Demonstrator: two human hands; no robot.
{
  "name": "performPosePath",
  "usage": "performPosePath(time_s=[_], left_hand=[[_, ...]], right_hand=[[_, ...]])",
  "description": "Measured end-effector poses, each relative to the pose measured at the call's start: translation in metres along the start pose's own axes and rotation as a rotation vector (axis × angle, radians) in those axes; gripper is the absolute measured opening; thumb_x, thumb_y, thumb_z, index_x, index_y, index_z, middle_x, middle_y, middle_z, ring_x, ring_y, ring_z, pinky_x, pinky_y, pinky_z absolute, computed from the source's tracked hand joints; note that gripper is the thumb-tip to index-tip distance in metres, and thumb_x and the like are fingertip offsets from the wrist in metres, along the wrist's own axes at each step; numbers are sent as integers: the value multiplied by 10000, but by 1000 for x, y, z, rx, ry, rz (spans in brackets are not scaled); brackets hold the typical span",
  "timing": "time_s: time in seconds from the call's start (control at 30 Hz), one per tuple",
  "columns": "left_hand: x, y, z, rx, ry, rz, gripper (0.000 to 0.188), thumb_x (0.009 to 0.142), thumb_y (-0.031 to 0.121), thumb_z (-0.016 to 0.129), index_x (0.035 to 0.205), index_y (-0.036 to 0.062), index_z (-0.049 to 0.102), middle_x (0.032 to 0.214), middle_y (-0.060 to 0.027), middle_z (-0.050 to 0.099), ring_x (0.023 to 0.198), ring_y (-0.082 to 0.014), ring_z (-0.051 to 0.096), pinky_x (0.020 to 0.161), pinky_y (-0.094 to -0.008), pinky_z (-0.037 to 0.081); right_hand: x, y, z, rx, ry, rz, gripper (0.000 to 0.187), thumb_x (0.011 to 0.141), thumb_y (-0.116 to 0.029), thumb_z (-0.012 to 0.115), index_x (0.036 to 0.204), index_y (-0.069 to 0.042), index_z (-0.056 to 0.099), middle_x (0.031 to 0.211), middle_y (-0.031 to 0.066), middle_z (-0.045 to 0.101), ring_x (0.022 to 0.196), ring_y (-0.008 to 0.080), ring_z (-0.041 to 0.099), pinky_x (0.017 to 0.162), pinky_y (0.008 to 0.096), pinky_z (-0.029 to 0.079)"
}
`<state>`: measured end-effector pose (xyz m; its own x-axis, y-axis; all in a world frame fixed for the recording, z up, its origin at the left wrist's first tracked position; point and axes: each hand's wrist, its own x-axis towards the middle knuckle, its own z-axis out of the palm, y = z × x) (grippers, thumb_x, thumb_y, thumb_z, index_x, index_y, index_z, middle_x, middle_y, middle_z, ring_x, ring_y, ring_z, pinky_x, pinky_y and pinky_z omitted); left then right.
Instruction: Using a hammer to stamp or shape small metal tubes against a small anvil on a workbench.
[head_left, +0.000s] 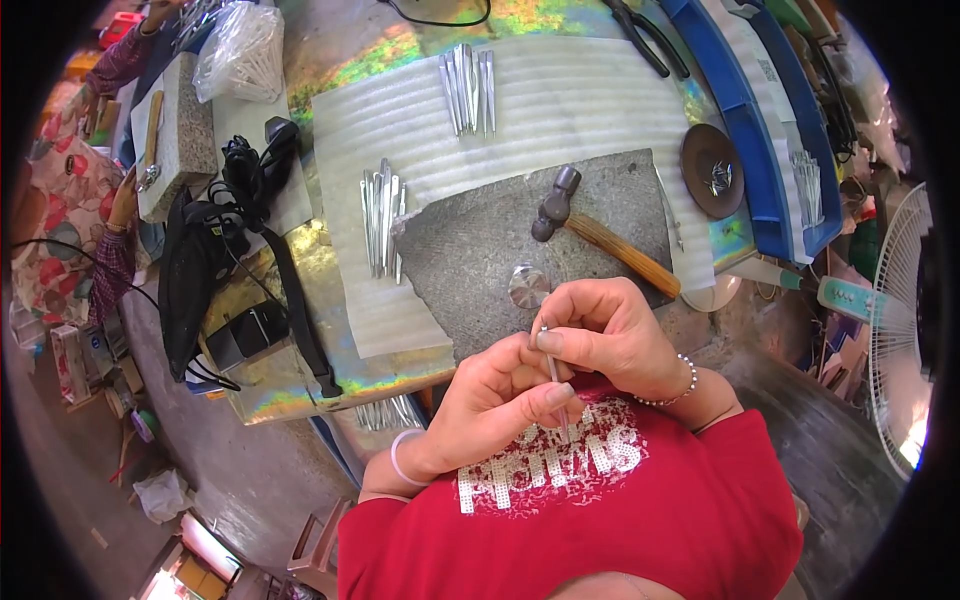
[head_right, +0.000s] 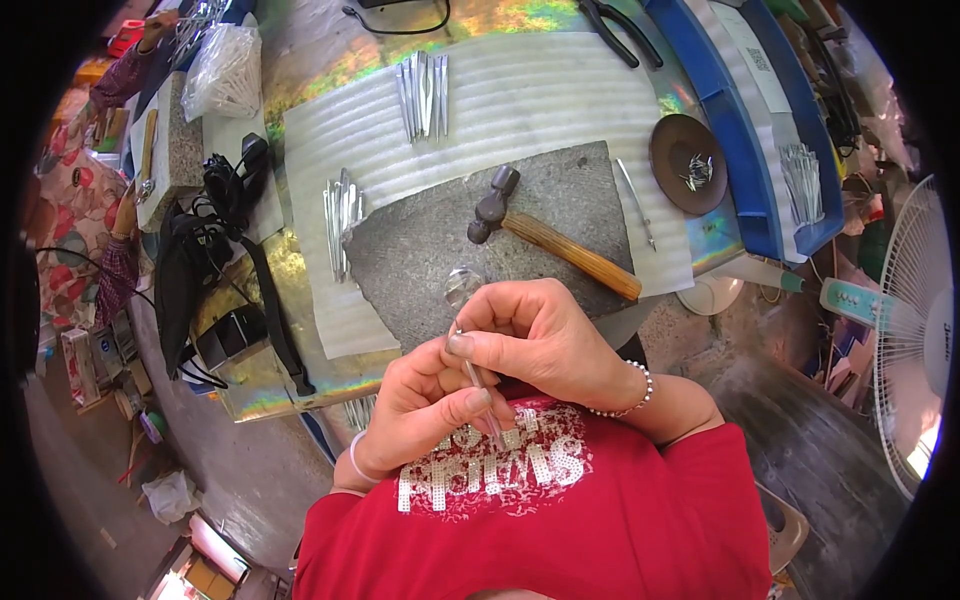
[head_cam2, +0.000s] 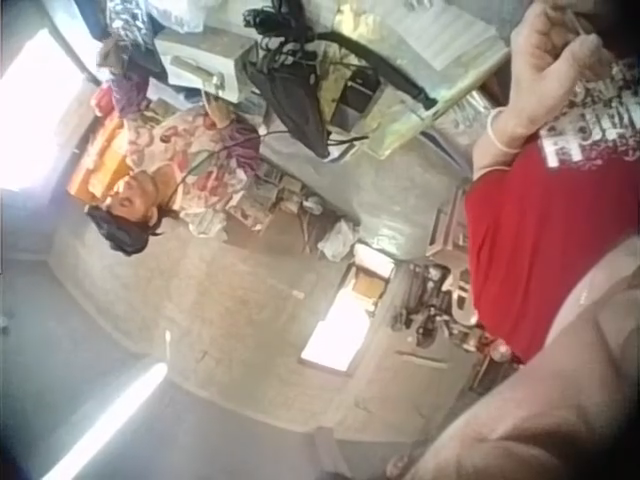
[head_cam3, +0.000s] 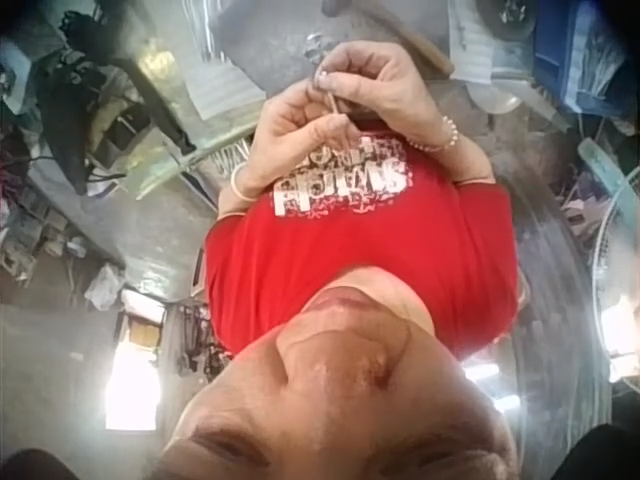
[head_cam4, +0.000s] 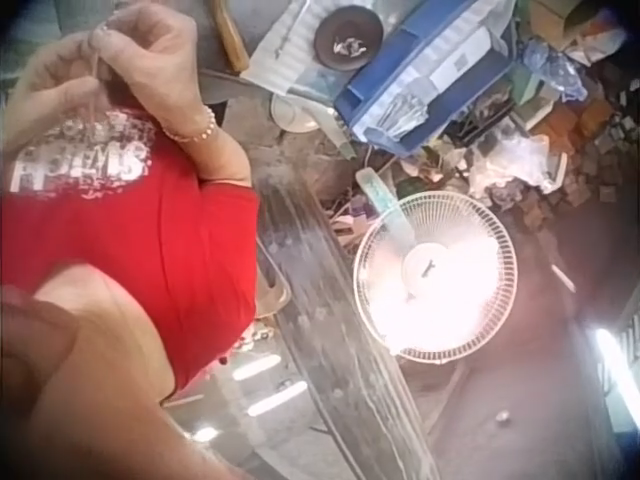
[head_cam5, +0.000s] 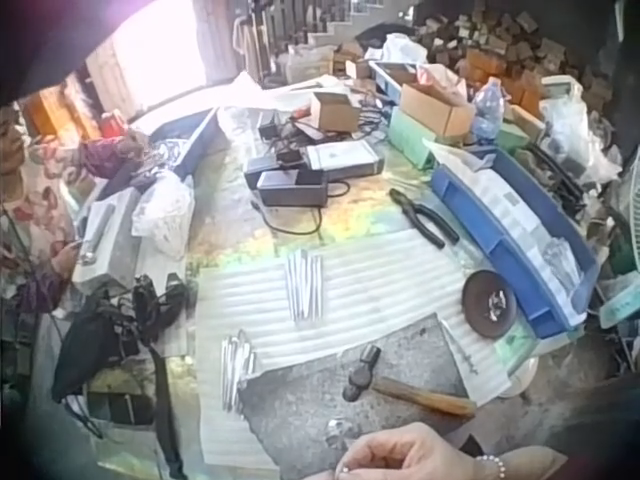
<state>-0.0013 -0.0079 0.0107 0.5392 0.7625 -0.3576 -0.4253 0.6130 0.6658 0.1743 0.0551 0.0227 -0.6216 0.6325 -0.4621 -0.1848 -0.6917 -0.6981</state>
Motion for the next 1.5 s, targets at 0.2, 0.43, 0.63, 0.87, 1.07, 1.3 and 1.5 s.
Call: performPosePath(time_s=[0.2,0.43,0.63,0.87,1.07,1.3,1.5], left_hand=[[2,2,1,59,10,33,171,936,94,537,1058,-5,470,873,-97,648,792,-124,633,677,-236,520],[3,4,-1,-23,-3,15,165,935,94,537,1052,0,468,871,-100,648,795,-131,638,671,-243,527],[2,5,-1,38,17,43,157,928,74,544,1040,2,462,837,-89,645,762,-125,637,660,-236,523],[1,6,0,36,33,73,154,925,67,546,1035,2,458,829,-79,638,746,-119,630,661,-233,519],[3,9,1,-41,43,36,158,926,69,546,1044,8,460,815,-71,625,746,-115,624,659,-236,517],[7,0,-8,-222,177,259,135,889,31,557,994,14,473,769,-80,600,678,-143,605,646,-254,496],[1,2,-14,-432,202,352,139,854,51,610,947,5,517,858,-87,502,723,-194,563,629,-305,475]], right_hand=[[3,2,-1,-49,-10,-67,103,889,-70,606,915,30,594,794,16,610,708,44,563,604,197,466],[6,-2,-1,-17,-37,-17,99,884,-58,607,934,26,593,818,15,613,732,44,568,620,192,465],[7,-6,2,-78,-52,-32,81,862,-17,603,937,12,593,823,13,607,719,48,567,628,193,464],[9,-4,6,-31,-36,-40,68,852,8,593,920,6,593,802,13,593,694,49,562,614,194,465],[9,-1,5,-13,1,-43,70,857,-22,597,921,3,585,797,13,591,662,36,535,566,178,424],[-5,-5,-6,-79,73,-282,101,879,-49,597,966,0,586,765,-23,575,628,-6,494,520,153,376],[-20,-33,-35,-377,367,-439,106,842,18,557,941,14,595,809,67,609,635,74,561,553,188,455]])
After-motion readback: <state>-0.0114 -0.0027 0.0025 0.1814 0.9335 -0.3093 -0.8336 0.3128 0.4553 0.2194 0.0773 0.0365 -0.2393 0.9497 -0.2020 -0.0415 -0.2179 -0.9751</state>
